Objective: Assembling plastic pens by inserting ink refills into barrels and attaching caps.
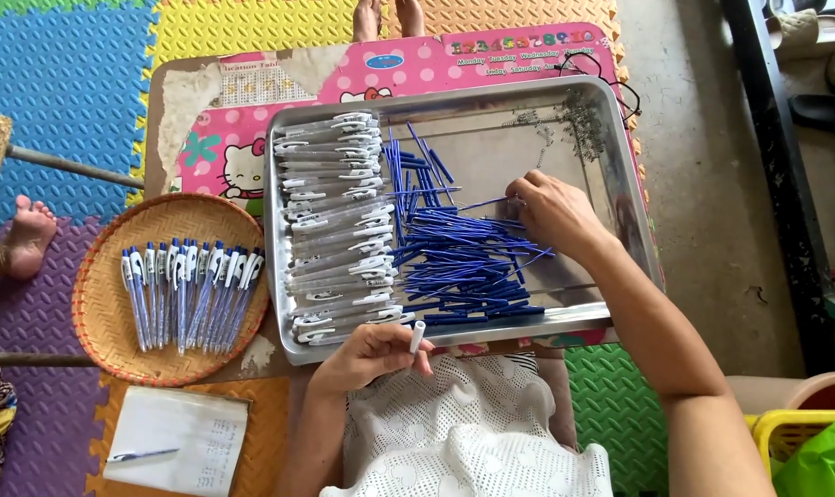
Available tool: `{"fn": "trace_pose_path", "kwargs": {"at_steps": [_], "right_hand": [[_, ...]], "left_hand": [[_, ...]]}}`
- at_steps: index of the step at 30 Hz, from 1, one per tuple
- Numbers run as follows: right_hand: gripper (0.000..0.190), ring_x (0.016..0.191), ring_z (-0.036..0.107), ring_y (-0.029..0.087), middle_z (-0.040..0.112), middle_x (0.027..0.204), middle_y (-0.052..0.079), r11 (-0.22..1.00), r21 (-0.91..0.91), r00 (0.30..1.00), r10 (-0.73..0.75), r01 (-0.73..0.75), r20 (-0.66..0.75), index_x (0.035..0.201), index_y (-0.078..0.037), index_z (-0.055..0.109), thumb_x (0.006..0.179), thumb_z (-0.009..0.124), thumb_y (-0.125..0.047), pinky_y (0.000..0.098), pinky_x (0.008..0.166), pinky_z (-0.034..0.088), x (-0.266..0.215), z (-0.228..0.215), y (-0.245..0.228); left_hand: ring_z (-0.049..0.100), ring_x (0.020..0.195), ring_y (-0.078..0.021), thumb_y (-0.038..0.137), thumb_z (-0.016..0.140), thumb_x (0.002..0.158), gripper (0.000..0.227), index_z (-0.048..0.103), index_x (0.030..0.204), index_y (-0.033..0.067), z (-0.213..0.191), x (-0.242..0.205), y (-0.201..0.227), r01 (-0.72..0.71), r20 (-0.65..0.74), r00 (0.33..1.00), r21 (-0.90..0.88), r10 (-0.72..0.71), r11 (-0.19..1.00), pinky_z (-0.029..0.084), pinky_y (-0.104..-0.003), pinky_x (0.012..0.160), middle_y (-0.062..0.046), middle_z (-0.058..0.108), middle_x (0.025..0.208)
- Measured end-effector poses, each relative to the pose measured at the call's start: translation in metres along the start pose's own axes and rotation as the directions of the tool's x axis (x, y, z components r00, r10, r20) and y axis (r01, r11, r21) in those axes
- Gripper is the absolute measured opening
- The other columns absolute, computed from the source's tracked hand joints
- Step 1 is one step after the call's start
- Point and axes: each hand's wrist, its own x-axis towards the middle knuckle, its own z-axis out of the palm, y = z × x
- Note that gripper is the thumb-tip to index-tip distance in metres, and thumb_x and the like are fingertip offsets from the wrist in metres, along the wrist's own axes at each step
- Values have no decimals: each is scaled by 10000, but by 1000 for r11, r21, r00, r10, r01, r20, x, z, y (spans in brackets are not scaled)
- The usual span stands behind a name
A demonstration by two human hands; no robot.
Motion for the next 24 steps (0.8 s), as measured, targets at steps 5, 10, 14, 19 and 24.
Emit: {"fn": "trace_pose_path", "kwargs": {"at_steps": [5, 10, 14, 19, 24], "right_hand": [[373, 1038, 722, 391, 643, 1158, 123, 983, 182, 999, -11, 3, 47, 1287, -189, 623, 933, 721, -251, 508, 847, 615, 10, 7, 9], [370, 1042, 726, 432, 674, 1130, 138, 954, 300, 988, -51, 4, 147, 1252, -180, 667, 914, 759, -302, 563, 867, 600, 0, -21, -21], [247, 1022, 735, 369, 669, 1088, 74, 976, 214, 991, -67, 41, 115, 1167, -219, 661, 952, 732, -318, 507, 859, 612, 6, -2, -18], [244, 983, 726, 349, 648, 1083, 65, 964, 242, 994, -102, 110, -46, 1196, -228, 658, 983, 722, -330, 475, 814, 607, 6, 7, -15], [247, 944, 713, 312, 649, 991, 46, 914, 269, 951, -273, 304, -147, 1140, -226, 684, 948, 772, -356, 436, 771, 601, 3, 17, -46]], "left_hand": [[779, 946, -302, -147, 591, 985, 270, 696, 1233, -133, 1, 0, 1, 10, -19, 1000, -18, -10, 1000, 606, -408, 901, -275, 775, 934], [783, 953, -317, -143, 590, 989, 270, 703, 1233, -126, 2, 0, 1, 16, -21, 1000, -44, -17, 999, 609, -420, 908, -280, 773, 941], [778, 962, -309, -126, 588, 1001, 275, 704, 1250, -114, -2, -2, -1, 11, -1, 1000, -43, -11, 999, 607, -421, 925, -277, 774, 950], [785, 956, -295, -137, 589, 995, 273, 703, 1242, -120, 2, -1, 2, 16, -17, 1000, -41, -17, 999, 612, -404, 917, -271, 777, 944], [786, 950, -305, -151, 578, 990, 268, 703, 1225, -120, 5, 0, 3, 18, -27, 999, -19, -18, 1000, 619, -415, 910, -274, 769, 944]]}}
